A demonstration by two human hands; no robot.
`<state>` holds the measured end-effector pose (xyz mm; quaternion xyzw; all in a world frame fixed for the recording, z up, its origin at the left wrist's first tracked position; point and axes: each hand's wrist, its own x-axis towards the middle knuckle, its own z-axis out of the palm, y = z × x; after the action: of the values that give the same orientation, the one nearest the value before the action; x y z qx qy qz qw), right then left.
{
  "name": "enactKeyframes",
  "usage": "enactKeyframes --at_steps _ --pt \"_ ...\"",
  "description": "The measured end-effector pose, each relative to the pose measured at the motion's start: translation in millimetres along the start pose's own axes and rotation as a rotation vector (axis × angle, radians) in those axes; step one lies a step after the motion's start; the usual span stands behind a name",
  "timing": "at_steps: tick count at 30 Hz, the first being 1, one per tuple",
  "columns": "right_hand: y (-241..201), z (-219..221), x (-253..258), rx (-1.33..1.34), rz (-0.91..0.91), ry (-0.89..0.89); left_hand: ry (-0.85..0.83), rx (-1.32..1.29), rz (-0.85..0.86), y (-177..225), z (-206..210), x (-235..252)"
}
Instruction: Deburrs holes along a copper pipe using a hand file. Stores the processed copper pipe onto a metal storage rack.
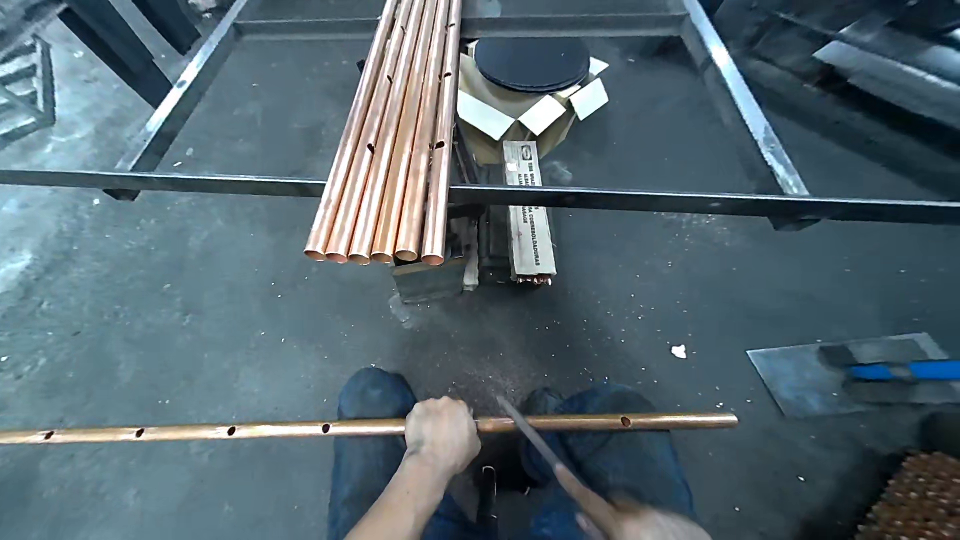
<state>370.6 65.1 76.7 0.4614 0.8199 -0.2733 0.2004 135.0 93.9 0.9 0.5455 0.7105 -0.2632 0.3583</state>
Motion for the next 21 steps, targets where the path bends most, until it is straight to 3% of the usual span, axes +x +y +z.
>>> enactKeyframes --at_steps 4,6,9,12,15,18,19,21 --pt "-20.0 -19.0 79.0 -0.087 0.094 -0.154 0.02 0.008 0.006 -1.9 2.7 2.4" --pt "-19.9 -25.5 74.6 -0.083 0.098 -0.151 0.026 0.019 0.006 -3.2 4.0 0.8" --pt "-11.6 -21.0 15.5 -0.008 0.021 0.013 0.018 0.009 0.001 -3.5 4.4 -0.7" --pt "-9.9 -4.0 -15.0 0.007 0.001 0.019 0.012 0.005 0.006 -2.8 3.0 -1.7" --pt "-11.0 6.5 33.1 -0.013 0.038 0.056 0.027 -0.002 0.0 -0.7 3.7 -0.2" --pt "-23.1 -18.1 87.7 -0.074 0.141 -0.13 0.066 0.02 -0.016 -1.0 10.1 -0.8" --pt "-23.1 -25.3 88.4 -0.06 0.136 -0.13 0.081 0.032 -0.023 -2.1 10.2 -1.3" --pt "-10.6 -24.3 63.7 0.027 0.078 0.046 0.097 0.047 -0.038 -4.2 9.8 -1.5"
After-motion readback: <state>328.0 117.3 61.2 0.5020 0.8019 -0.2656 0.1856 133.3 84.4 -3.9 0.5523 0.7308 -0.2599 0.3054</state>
